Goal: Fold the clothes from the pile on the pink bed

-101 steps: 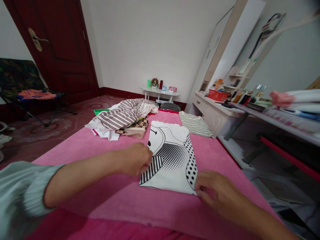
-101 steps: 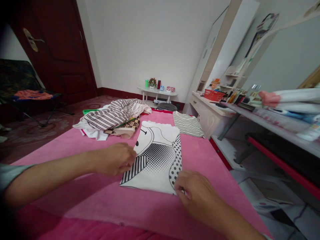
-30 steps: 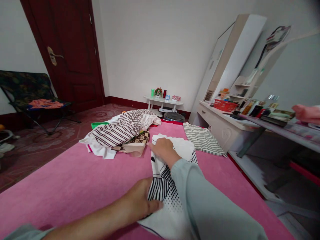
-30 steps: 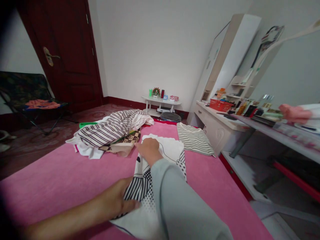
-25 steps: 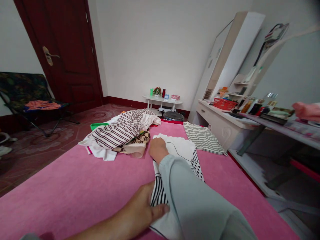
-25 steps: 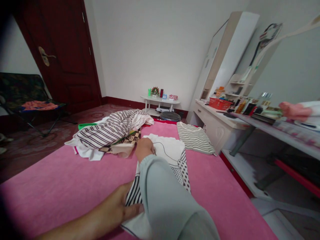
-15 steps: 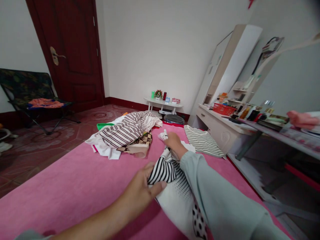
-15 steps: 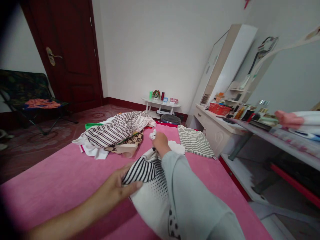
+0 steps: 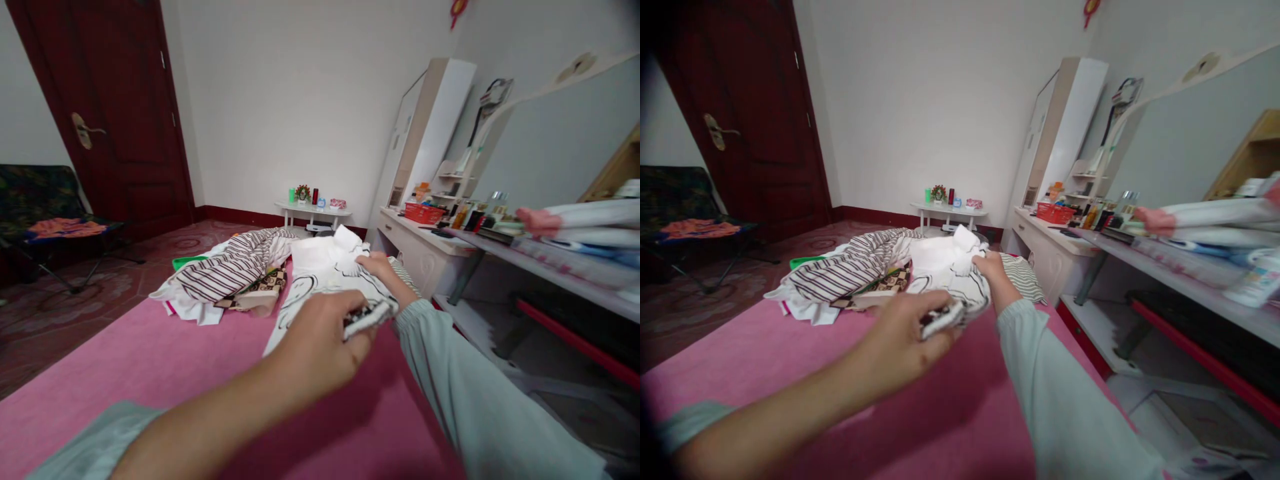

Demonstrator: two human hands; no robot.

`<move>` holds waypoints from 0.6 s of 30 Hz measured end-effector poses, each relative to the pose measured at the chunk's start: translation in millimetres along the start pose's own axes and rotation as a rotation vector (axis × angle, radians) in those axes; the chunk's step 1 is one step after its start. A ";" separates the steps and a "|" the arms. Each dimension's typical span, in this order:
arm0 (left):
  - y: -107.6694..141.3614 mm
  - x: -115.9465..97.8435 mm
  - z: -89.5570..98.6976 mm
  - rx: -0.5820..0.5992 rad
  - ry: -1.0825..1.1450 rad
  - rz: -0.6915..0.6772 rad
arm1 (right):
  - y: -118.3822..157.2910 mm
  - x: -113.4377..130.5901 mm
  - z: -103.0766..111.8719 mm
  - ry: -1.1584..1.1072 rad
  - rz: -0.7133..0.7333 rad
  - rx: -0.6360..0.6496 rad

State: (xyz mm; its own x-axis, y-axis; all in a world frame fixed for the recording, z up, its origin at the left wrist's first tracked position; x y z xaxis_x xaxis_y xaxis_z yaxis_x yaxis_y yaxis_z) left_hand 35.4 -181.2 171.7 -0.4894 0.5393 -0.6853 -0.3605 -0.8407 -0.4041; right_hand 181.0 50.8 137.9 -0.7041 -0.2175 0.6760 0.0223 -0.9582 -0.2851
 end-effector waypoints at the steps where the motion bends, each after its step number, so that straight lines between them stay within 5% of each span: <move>1: 5.1 8.9 -24.0 0.063 -0.008 -0.018 | 11.4 -23.6 -0.5 0.053 -0.049 0.000; 5: 41.4 37.5 -102.5 0.569 0.018 -0.198 | 62.9 -103.5 -2.7 0.210 -0.150 -0.013; 8: 60.1 42.2 -100.0 0.692 0.102 -0.263 | 86.1 -131.4 -0.3 0.294 -0.143 -0.054; 11: 56.8 52.0 -66.1 0.614 0.156 -0.082 | 92.7 -132.9 0.6 0.338 -0.101 0.002; 14: 40.3 80.1 -35.1 0.395 0.029 0.086 | 96.9 -121.8 -2.1 0.362 -0.071 0.060; 18: 15.8 124.4 -21.6 0.229 -0.173 0.044 | 110.1 -105.5 -9.8 0.452 -0.017 0.021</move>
Point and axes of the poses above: each hand's wrist, its own y-axis away from the middle knuckle, its own z-axis out of the back of the hand, x = y × z, the point moved 3 cm from there along -y, towards the middle knuckle, and after that the axes turned 5 degrees about x, right-handed, at the moved point
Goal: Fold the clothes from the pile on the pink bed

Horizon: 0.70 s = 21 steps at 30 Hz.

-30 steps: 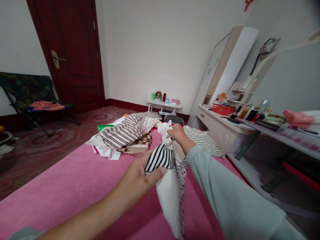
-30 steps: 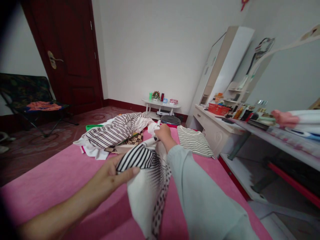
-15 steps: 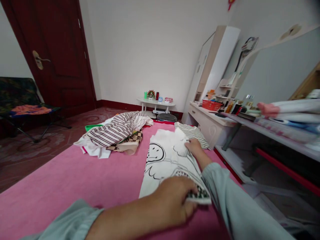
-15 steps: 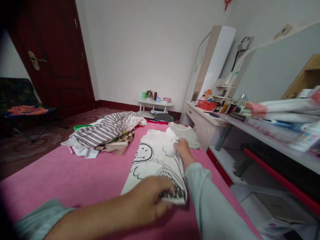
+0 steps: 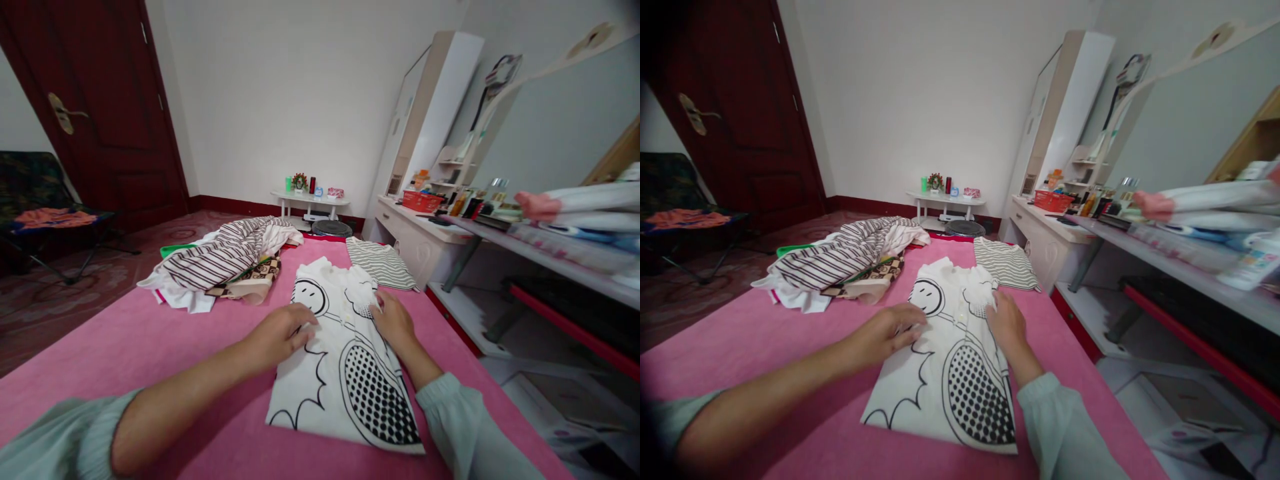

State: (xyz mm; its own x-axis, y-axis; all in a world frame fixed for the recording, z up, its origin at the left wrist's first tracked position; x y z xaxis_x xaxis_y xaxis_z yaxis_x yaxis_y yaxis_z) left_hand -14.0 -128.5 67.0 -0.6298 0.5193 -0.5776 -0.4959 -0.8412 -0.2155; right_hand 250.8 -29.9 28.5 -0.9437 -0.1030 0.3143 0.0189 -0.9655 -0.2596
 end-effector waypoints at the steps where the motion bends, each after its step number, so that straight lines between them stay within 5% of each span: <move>1: -5.6 9.2 -0.3 -0.024 -0.058 0.012 | 3.7 2.7 -0.4 0.024 -0.011 -0.002; 7: -19.1 40.2 -1.5 -0.126 -0.235 0.455 | 17.2 7.4 10.8 0.129 -0.087 0.119; 11: -9.5 43.6 0.2 -0.089 -0.104 0.581 | 19.0 11.1 21.6 0.088 -0.081 0.245; 17: 17.3 41.4 -11.8 0.055 0.340 0.536 | 20.1 15.7 26.4 -0.038 -0.013 0.297; 21: 22.5 18.2 -17.3 -0.065 0.490 0.398 | 19.9 21.6 22.9 -0.215 0.045 0.251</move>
Point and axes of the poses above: each hand's wrist, its own y-axis away from the middle knuckle, its own z-axis out of the back of the hand, x = y × z, the point moved 3 cm from there along -y, towards the middle knuckle, and after that the axes turned 5 degrees about x, right-handed, at the moved point
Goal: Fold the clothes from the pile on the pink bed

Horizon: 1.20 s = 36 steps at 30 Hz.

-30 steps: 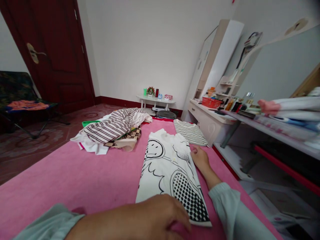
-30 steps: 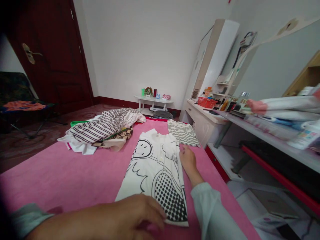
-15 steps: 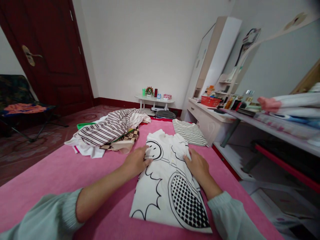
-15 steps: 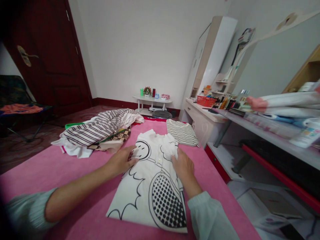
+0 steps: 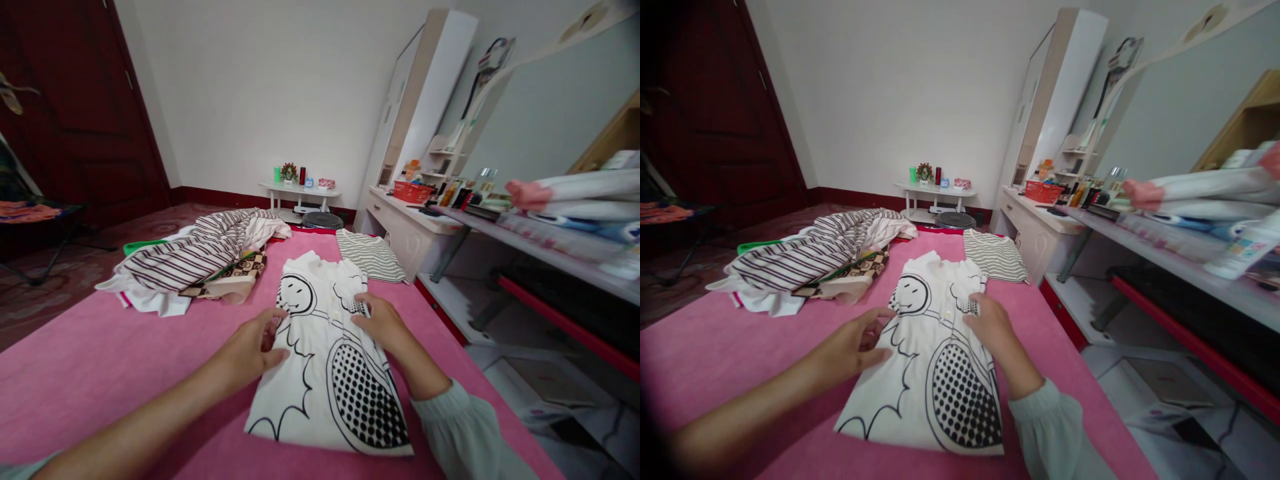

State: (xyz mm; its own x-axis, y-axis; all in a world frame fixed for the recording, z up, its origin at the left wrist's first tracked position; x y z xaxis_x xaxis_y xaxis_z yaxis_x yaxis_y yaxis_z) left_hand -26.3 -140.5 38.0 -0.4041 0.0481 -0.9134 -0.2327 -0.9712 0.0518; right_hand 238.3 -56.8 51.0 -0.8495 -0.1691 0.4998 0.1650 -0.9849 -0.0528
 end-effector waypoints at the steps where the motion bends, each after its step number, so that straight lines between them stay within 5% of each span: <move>1: 0.9 -7.7 -4.7 -0.022 -0.014 -0.057 | -0.9 2.6 -1.6 -0.065 0.020 -0.021; 5: -6.1 -40.1 -30.7 -0.033 -0.095 -0.230 | -3.9 19.3 -7.6 -0.327 0.137 -0.115; 8: -10.6 -57.8 -56.0 0.073 -0.125 -0.342 | -3.0 32.4 -11.3 -0.412 0.211 -0.078; 13: 5.2 -71.9 -92.7 0.381 -0.099 -0.528 | 0.1 43.6 -15.9 -0.159 0.156 0.049; 15: 8.6 -70.1 -98.0 0.417 -0.014 -0.553 | -0.9 47.0 -19.6 -0.058 0.172 0.074; 19: -9.6 -47.8 -80.4 0.169 0.104 -0.395 | -5.2 48.2 -26.7 -0.002 0.163 0.026; 24: -45.6 -13.1 -40.0 -0.088 -0.275 -0.321 | -4.9 43.6 -29.8 -0.077 0.145 -0.008; 29: -91.2 -6.1 -34.8 -0.076 -0.373 -0.342 | -2.8 44.7 -33.4 -0.020 0.137 -0.017; 33: -145.8 -37.6 -47.3 0.083 -0.457 -0.455 | -1.4 42.5 -35.9 -0.056 0.144 -0.025; 36: -177.0 -61.5 -52.1 0.177 -0.306 -0.532 | -0.8 35.5 -36.4 -0.171 0.137 -0.047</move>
Point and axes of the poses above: each hand's wrist, its own y-axis away from the middle knuckle, its own z-axis out of the back of the hand, x = y × z, the point moved 3 cm from there along -y, towards the middle knuckle, and after that the axes turned 5 degrees about x, right-handed, at the moved point
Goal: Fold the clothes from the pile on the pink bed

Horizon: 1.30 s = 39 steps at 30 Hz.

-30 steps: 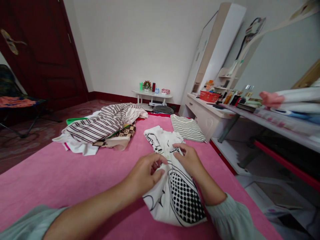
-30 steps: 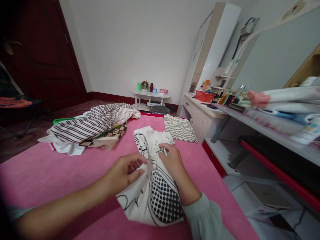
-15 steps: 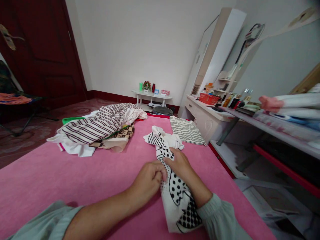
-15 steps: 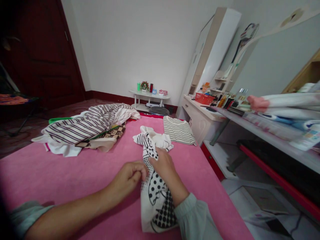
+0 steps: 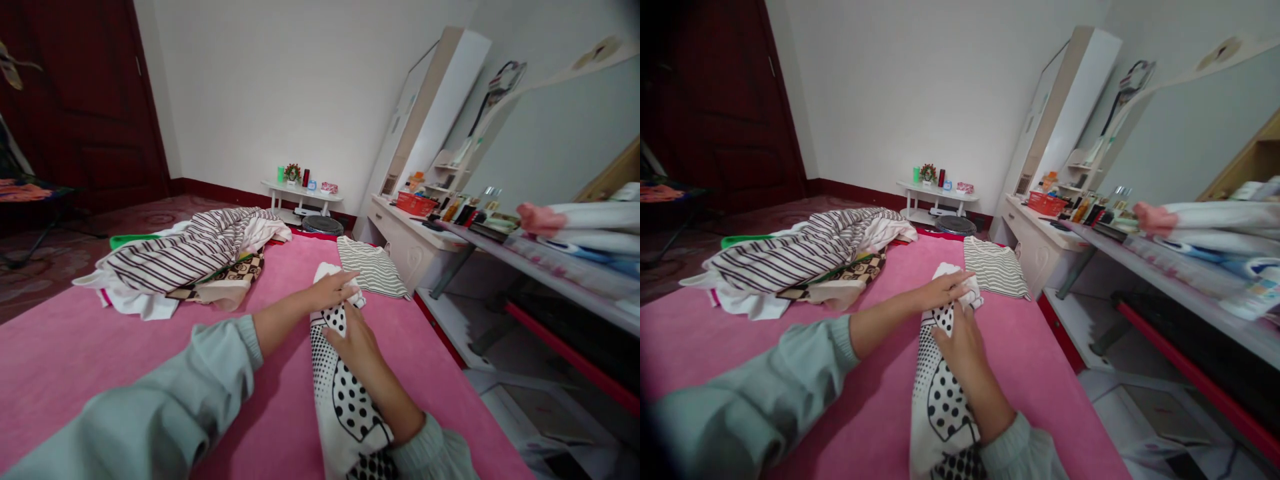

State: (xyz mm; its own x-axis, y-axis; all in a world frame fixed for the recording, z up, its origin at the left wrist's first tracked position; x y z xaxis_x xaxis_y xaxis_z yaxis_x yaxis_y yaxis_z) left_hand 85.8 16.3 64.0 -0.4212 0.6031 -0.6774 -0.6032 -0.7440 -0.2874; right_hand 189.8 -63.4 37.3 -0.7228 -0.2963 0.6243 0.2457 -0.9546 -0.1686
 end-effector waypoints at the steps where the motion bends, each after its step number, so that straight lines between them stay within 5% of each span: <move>1: -5.8 1.9 4.1 -0.081 0.065 -0.004 | 0.3 -2.5 0.1 -0.059 -0.007 -0.004; 6: 20.5 53.3 21.7 -0.614 0.107 0.268 | 1.3 -5.7 -1.2 -0.628 -0.109 0.078; 10: 46.7 93.7 24.5 -0.676 0.040 0.424 | 8.4 4.9 12.2 -0.924 -0.262 0.060; 15: 45.7 93.6 19.3 -0.612 -0.064 0.408 | 5.1 7.0 63.8 -0.865 -0.260 -0.086; 18: 43.4 88.3 16.1 -0.577 -0.088 0.430 | -33.5 -5.0 113.3 -0.625 -0.174 -0.200; 21: 43.5 86.1 15.1 -0.548 -0.109 0.461 | -104.1 -21.4 161.3 -0.370 -0.084 -0.275; 24: 43.2 86.0 15.5 -0.528 -0.130 0.482 | -180.6 -43.6 185.1 -0.090 -0.052 -0.290; 29: 40.8 88.0 17.3 -0.542 -0.125 0.502 | -240.1 -109.8 145.2 0.189 -0.100 -0.158; 34: 39.2 87.2 19.7 -0.544 -0.134 0.530 | -219.4 -187.7 103.4 0.274 -0.319 -0.253; 39: 38.6 84.2 21.0 -0.533 -0.148 0.513 | -203.6 -211.7 116.8 0.240 -0.348 -0.275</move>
State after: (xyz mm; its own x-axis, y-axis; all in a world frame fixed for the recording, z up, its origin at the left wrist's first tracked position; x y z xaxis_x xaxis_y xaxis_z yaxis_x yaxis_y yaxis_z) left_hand 12.9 44.4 10.1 -0.6703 0.1479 -0.7272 0.0866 -0.9576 -0.2746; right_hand 368.2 197.4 28.6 -0.8679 0.0733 0.4913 -0.1923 -0.9615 -0.1964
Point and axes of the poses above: each hand's wrist, its own y-axis away from the middle knuckle, its own z-axis out of the back of the hand, x = y × z, the point moved 3 cm from there along -y, towards the middle knuckle, and after that the axes turned 5 degrees about x, right-handed, at the moved point
